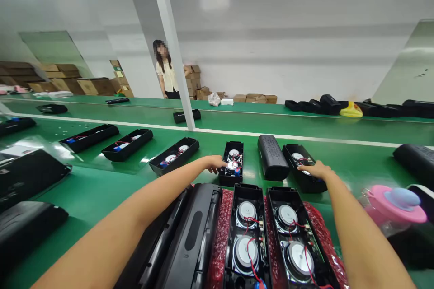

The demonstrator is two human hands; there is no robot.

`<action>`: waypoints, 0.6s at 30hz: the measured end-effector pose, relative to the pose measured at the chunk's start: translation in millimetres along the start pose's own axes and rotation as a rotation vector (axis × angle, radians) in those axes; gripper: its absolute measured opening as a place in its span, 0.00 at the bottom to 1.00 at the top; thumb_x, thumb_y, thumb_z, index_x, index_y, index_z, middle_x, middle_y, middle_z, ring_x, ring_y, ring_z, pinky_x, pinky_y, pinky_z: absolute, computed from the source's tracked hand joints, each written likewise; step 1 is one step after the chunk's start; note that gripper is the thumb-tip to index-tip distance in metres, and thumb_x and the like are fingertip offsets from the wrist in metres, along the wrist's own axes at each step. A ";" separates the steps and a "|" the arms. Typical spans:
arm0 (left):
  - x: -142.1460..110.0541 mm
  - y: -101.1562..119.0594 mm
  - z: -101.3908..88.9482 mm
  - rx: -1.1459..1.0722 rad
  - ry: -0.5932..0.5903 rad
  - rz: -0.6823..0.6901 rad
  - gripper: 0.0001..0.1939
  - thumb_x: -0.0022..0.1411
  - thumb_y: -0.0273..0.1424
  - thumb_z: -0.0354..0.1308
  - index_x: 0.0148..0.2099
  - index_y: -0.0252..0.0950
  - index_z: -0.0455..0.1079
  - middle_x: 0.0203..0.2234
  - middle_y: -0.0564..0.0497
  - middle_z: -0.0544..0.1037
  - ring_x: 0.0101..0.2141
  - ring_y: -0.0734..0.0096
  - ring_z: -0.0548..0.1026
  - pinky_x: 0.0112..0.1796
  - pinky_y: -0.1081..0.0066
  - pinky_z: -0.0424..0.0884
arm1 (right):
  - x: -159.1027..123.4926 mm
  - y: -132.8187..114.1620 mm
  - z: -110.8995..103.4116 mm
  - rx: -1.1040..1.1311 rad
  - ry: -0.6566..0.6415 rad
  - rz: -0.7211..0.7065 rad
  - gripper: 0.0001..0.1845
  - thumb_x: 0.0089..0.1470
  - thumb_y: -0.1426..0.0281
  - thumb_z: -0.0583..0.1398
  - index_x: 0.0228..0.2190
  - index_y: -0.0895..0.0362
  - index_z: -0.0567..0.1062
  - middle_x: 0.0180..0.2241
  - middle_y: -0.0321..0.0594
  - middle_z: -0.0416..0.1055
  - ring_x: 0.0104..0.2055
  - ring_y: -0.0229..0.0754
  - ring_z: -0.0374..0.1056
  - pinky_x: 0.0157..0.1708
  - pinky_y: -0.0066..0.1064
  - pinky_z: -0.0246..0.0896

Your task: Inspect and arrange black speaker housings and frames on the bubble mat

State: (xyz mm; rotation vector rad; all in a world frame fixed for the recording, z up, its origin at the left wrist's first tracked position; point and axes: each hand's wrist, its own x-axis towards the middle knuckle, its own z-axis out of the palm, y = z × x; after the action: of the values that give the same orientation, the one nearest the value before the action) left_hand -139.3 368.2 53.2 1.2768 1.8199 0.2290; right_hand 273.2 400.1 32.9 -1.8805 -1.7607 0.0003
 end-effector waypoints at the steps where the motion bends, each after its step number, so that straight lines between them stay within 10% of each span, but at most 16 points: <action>1: -0.7 1.0 4.2 -0.006 -0.002 -0.008 0.18 0.66 0.36 0.59 0.55 0.34 0.69 0.50 0.44 0.74 0.47 0.61 0.75 0.46 0.55 0.75 | -0.9 -5.7 -4.6 -0.013 0.008 0.040 0.19 0.41 0.56 0.68 0.29 0.59 0.77 0.24 0.67 0.73 0.25 0.62 0.73 0.24 0.47 0.61; 4: -6.2 6.0 11.4 -0.037 0.043 0.010 0.18 0.66 0.36 0.60 0.55 0.33 0.69 0.50 0.44 0.74 0.47 0.60 0.75 0.46 0.57 0.75 | -2.2 -41.9 -17.1 0.012 0.027 0.086 0.19 0.51 0.59 0.60 0.38 0.61 0.78 0.38 0.77 0.74 0.39 0.65 0.75 0.34 0.48 0.63; 11: -51.5 15.6 -24.6 -0.112 0.230 0.124 0.13 0.66 0.36 0.60 0.47 0.31 0.72 0.40 0.47 0.77 0.37 0.67 0.77 0.38 0.64 0.76 | -42.9 -177.9 -36.8 0.226 -0.080 -0.303 0.15 0.53 0.64 0.59 0.40 0.57 0.78 0.39 0.44 0.79 0.41 0.47 0.75 0.47 0.37 0.66; 18: -160.4 -79.0 -105.1 -0.182 0.501 0.245 0.04 0.51 0.30 0.63 0.28 0.33 0.74 0.20 0.53 0.74 0.27 0.64 0.75 0.29 0.70 0.69 | -136.1 -221.2 -81.6 0.255 -0.316 -0.645 0.15 0.52 0.64 0.58 0.39 0.56 0.78 0.35 0.43 0.79 0.38 0.47 0.75 0.41 0.39 0.69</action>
State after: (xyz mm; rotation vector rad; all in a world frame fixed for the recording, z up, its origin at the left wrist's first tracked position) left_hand -255.4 231.8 157.7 1.3939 1.9869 0.8979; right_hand 80.7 239.1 138.5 -1.1173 -2.3829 0.2784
